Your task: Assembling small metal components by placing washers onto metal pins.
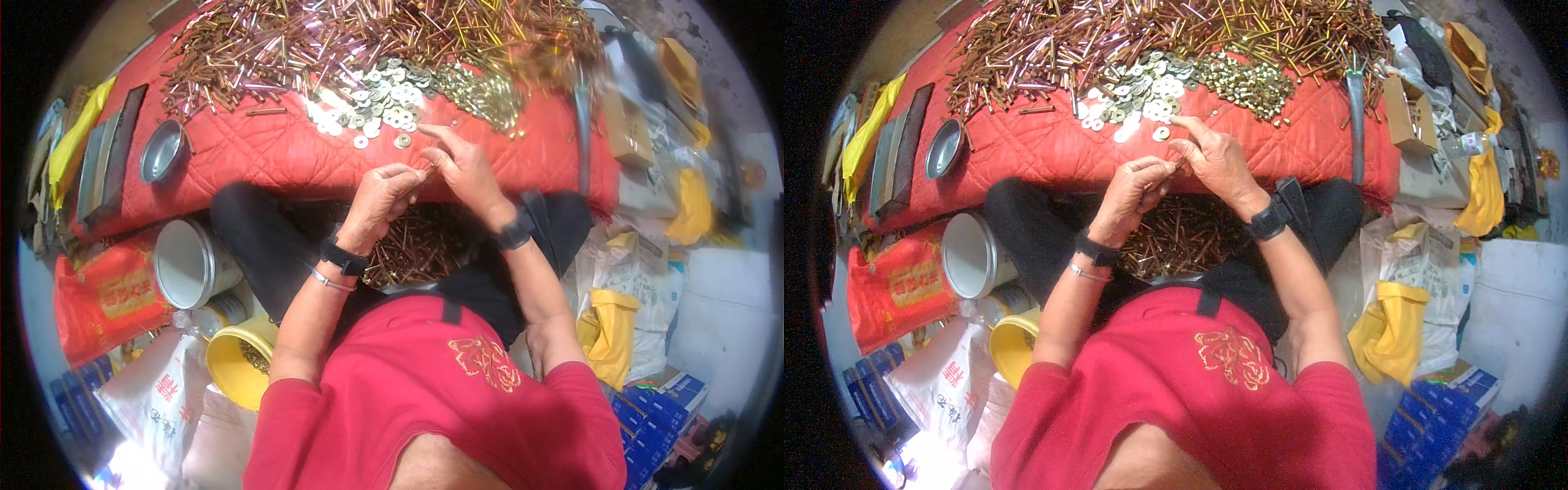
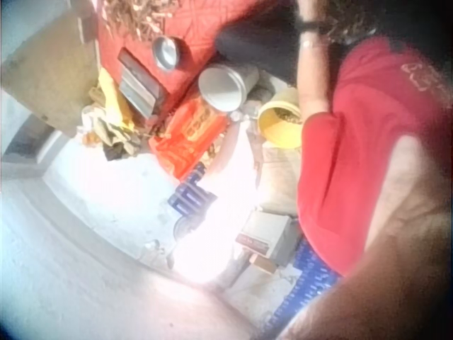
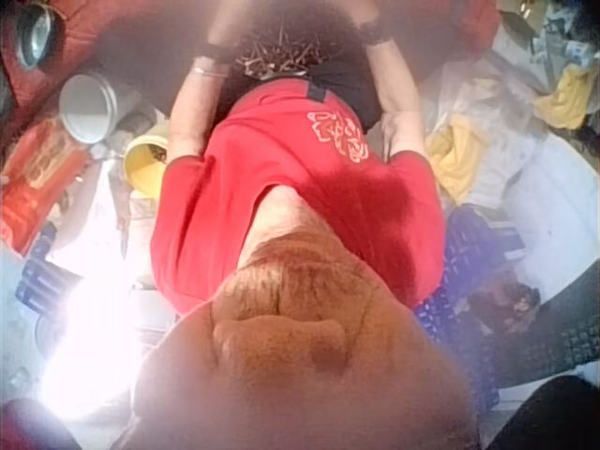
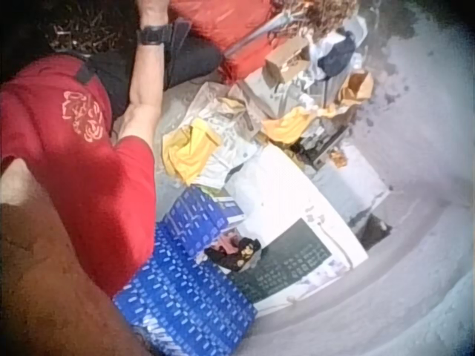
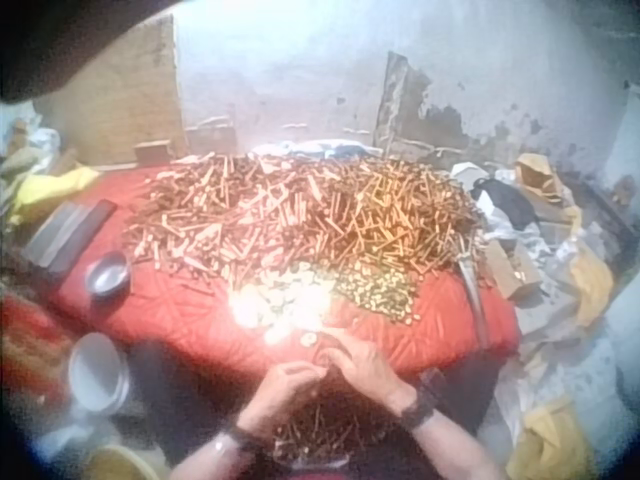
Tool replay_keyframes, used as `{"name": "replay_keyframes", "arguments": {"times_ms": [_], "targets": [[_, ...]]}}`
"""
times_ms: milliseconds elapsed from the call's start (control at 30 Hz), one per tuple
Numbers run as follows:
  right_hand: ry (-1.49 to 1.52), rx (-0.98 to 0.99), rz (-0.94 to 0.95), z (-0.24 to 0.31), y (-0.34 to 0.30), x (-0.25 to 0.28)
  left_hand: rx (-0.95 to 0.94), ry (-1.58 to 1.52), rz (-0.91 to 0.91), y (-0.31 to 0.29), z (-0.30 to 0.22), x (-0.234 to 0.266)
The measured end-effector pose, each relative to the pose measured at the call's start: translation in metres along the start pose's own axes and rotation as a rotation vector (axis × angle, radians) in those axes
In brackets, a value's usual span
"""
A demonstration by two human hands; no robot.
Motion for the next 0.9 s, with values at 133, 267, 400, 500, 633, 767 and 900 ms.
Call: {"name": "replay_keyframes", "arguments": {"times_ms": [133,267,400,500,633,767,900], "targets": [[-0.114,0.325,-0.146,0.026,-0.002,0.004,-0.01,-0.045,0.018,0.002,0.001,0.006],[0.093,-0.096,-0.024,-0.002,-0.004,0.002,-0.003,-0.003,0.001,0.002,0.005,-0.001],[-0.039,0.264,-0.093,0.026,-0.006,0.001,0.014,0.019,0.01,-0.001,0.001,0.009],[0.03,0.034,0.007,0.012,-0.002,-0.002,0.029,0.008,0.029,-0.003,0.005,0.006],[-0.05,0.257,-0.062,0.036,-0.003,0.005,0.035,-0.011,0.01,-0.003,-0.002,0.01],[0.182,-0.096,0.059,0.0,0.0,-0.002,0.06,0.029,0.03,-0.003,-0.008,0.003],[-0.04,0.195,-0.089,0.011,0.002,-0.005,0.047,0.045,0.05,0.005,-0.006,0.016]]}}
Point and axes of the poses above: each hand's wrist, its own y-axis towards the middle knuckle, its own x-axis out of the back of the hand, z = x × y, the point moved 7 cm from there along y, towards the middle knuckle, and after that the axes turned 1 degree about -z, right-handed, at the moved point
